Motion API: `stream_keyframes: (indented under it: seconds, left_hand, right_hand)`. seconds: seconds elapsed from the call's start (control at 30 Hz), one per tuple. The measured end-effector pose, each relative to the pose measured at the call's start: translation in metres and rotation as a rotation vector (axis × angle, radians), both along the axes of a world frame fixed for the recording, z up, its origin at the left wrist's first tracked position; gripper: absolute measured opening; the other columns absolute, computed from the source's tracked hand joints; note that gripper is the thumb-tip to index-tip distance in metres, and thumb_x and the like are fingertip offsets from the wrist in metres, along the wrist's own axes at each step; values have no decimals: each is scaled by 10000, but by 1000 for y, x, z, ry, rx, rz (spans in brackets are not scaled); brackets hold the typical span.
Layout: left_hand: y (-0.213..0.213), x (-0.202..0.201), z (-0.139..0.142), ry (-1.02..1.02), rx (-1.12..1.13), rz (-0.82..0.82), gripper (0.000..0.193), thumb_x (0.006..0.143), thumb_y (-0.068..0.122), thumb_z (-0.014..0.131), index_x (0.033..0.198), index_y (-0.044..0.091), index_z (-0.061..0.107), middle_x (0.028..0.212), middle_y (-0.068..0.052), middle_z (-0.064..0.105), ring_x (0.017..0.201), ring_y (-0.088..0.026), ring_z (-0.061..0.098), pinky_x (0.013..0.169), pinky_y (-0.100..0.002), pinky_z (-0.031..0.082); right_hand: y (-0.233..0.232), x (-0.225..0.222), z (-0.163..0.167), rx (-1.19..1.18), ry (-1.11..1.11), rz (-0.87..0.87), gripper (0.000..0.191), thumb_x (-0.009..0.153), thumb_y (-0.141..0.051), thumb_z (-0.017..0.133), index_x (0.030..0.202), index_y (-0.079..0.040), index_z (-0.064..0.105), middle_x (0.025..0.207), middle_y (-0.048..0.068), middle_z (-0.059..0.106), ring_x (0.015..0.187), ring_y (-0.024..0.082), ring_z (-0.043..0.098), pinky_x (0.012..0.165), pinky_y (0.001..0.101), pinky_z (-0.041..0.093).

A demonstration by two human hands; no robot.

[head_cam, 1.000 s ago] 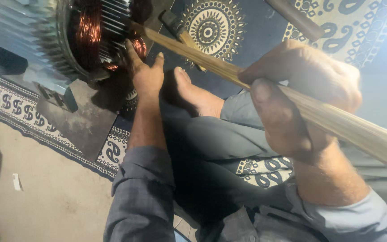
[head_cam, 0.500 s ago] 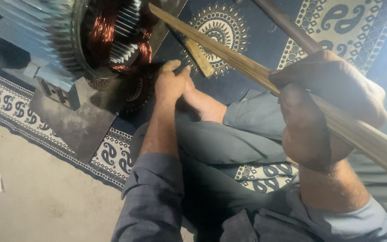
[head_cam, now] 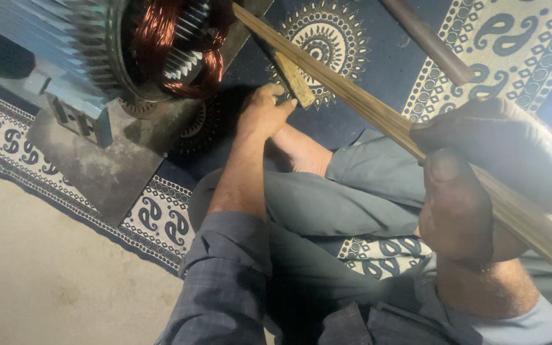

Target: The person sits on the floor and works on an electric motor stator, using a long wooden stick to press and pack copper coil windings into the stator slots, guiding the coils by hand between pushes. A hammer lies nearby on the mat.

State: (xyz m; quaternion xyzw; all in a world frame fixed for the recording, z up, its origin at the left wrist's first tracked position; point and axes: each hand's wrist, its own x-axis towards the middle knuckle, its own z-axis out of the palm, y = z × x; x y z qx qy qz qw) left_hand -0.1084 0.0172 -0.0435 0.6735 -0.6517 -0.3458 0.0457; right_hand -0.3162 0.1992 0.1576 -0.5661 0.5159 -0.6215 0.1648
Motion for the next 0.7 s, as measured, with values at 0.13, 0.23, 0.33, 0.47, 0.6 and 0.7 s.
stream_keyframes:
  seconds: [0.13,0.23,0.33,0.47,0.6,0.7]
  left_hand:
    - [0,-2,6,-14,32,2,556,822,428,777,1290,146,676,1301,-146,681,1220,-305,645,1022,-400,507]
    - [0,-3,8,-8,54,14,572,820,422,778,1309,149,664,1313,-150,676,1229,-298,645,1032,-394,506]
    - [0,-4,8,-1,76,25,585,813,403,777,1325,152,648,1326,-143,670,1233,-288,644,1032,-392,501]
    - [1,-4,7,-11,70,24,589,804,398,785,1321,152,648,1321,-139,673,1232,-286,643,1029,-394,501]
    - [1,-3,4,7,54,20,582,796,391,793,1307,145,665,1305,-146,685,1226,-292,650,1031,-388,506]
    - [0,-2,1,2,51,8,581,795,393,797,1302,139,668,1298,-151,687,1220,-298,651,1029,-389,506]
  right_hand:
    - [-1,1,-3,-6,-2,0,245,1003,-131,607,1047,96,689,839,157,683,617,158,606,589,265,464]
    - [1,0,-4,-12,-13,-1,240,1004,-125,606,1048,96,688,841,159,684,616,161,605,589,267,465]
    - [7,-2,-4,-22,-31,-12,235,1004,-120,605,1048,96,687,842,161,684,615,165,604,589,268,466]
    - [9,-10,-9,-37,-52,-36,228,1005,-112,604,1048,96,686,845,163,684,614,170,603,588,271,467]
    - [7,-18,-15,-51,-71,-60,221,1005,-105,602,1048,96,684,847,166,685,612,174,602,588,273,469]
    - [7,-23,-18,-71,-99,-79,216,1006,-100,601,1049,96,683,849,168,685,611,178,601,588,275,470]
